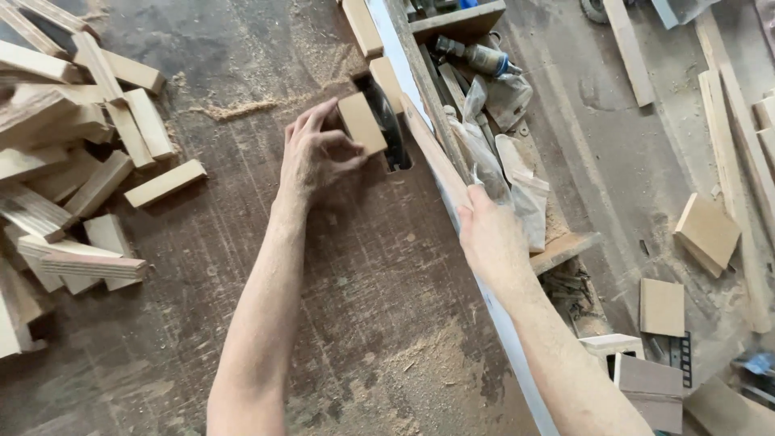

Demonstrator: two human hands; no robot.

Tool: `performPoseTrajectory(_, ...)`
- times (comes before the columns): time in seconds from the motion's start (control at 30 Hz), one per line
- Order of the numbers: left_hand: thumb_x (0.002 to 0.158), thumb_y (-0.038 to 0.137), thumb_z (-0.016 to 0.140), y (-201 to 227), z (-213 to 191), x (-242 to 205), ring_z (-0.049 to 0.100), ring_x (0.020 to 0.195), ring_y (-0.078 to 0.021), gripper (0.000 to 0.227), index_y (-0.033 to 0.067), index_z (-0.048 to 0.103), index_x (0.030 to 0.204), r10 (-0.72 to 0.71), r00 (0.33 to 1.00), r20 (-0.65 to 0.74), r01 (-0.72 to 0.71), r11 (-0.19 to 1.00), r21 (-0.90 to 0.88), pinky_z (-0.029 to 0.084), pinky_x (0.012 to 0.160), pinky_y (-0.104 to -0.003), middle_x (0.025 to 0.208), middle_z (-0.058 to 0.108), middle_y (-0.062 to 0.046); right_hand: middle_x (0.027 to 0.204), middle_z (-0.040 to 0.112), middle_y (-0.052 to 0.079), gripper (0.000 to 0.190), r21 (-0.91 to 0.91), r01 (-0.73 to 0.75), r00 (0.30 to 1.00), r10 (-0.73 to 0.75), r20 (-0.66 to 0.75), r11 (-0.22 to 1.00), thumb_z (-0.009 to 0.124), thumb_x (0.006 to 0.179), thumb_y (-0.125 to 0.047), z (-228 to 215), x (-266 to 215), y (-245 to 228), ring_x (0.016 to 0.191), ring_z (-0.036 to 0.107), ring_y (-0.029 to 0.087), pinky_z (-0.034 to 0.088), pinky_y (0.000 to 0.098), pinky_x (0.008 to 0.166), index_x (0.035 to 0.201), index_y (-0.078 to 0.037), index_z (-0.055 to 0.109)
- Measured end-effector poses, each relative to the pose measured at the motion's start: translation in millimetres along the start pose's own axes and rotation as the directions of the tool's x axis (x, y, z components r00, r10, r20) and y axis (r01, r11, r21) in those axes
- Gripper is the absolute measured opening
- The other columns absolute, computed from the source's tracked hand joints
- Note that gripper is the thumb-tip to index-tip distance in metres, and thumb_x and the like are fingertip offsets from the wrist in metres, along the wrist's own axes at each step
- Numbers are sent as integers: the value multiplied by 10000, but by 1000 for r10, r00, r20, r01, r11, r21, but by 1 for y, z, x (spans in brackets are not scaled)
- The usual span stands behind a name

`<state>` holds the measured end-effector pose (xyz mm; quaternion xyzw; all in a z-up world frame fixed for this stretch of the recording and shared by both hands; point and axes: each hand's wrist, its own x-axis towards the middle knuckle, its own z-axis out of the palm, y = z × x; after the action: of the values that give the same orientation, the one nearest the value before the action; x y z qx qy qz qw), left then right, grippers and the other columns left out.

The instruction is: Cutting small rectangular wooden blocks using a table saw with a guide fence.

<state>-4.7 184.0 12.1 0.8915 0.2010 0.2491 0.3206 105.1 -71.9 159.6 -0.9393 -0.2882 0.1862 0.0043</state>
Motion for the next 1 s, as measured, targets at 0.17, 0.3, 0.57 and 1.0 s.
performPoseTrajectory(0.17, 678, 382, 867, 42, -17, -107, 481, 1329, -272, 208, 339, 775, 860, -112, 993, -44, 115, 991, 71, 337, 1003, -405, 1509, 501, -32, 936, 707, 282, 216, 15, 20, 1000, -20, -12, 1000, 479, 1024, -336, -4, 56, -21, 1008, 693, 456, 552, 556, 860, 1112, -156, 559)
performPoseTrajectory(0.3, 673, 343, 856, 102, -6, -176, 534, 1253, -293, 203, 307, 780, 858, -183, 983, 16, 183, 983, -17, 358, 946, -419, 1518, 490, -84, 937, 713, 219, 238, -15, 102, 984, -104, -145, 995, 509, 1006, -398, 6, 120, -24, 977, 702, 444, 559, 552, 842, 1045, -178, 591)
performPoseTrajectory(0.57, 745, 220, 798, 172, 86, -164, 644, 1141, -363, 168, 201, 790, 912, -236, 972, -2, 229, 945, -234, 467, 912, -410, 1510, 508, -140, 1045, 684, 271, 314, 373, 233, 959, -149, -241, 898, 510, 983, -242, -74, -97, 18, 1079, 623, 477, 489, 580, 900, 1260, -115, 585)
performPoseTrajectory(1.0, 799, 102, 804, 199, 101, -131, 734, 869, -206, 265, 181, 568, 889, -428, 901, -74, 382, 862, -335, 563, 745, -353, 930, 763, 3, 918, 729, 111, 349, 3, -111, 993, 111, 33, 994, 467, 990, -427, 71, -198, 156, 843, 705, 362, 555, 514, 730, 1300, -278, 530)
